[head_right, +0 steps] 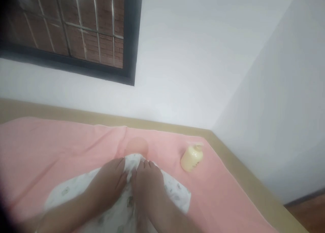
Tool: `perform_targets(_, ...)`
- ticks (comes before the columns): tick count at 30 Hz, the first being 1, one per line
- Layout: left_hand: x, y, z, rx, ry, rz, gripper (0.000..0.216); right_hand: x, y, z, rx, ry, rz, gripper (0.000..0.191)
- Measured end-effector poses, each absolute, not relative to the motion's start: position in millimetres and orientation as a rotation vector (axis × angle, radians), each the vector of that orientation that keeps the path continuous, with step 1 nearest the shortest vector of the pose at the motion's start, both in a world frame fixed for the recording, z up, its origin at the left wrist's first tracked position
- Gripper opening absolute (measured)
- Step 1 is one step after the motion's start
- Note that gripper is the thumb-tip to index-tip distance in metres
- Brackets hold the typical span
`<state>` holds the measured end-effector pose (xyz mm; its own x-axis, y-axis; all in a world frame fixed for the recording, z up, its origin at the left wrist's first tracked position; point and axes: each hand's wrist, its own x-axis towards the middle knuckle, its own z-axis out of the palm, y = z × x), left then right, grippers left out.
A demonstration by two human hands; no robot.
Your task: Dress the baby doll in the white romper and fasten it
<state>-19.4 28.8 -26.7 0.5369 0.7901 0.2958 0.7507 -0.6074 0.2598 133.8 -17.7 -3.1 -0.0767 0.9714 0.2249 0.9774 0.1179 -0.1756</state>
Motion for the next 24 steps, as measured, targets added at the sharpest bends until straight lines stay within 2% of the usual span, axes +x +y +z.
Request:
perform_targets(6, -20.0, 22.5, -26.2, 2.742, 1.351, 0.578, 0.025, 141.7, -0.8, -7.9, -2.036, -2.048, 0.108, 0.040)
perform_targets(14, -21.2, 41.8, -24.5, 2.531, 1.340, 0.537, 0.016, 122.5, -35.2, 2.8, -1.973, -2.128, -0.035, 0.039)
perform_targets(18, -19.3, 43.0, -26.2, 2.456, 1.400, 0.593, 0.019, 125.5, -39.1, 4.4, -1.903, -2.143, 0.034, 0.045)
perform_targets(24, -19.5, 26.2, -24.2, 2.654, 1.413, 0.582, 0.023, 140.9, -18.6, 1.4, -1.906, -2.078, 0.103, 0.048)
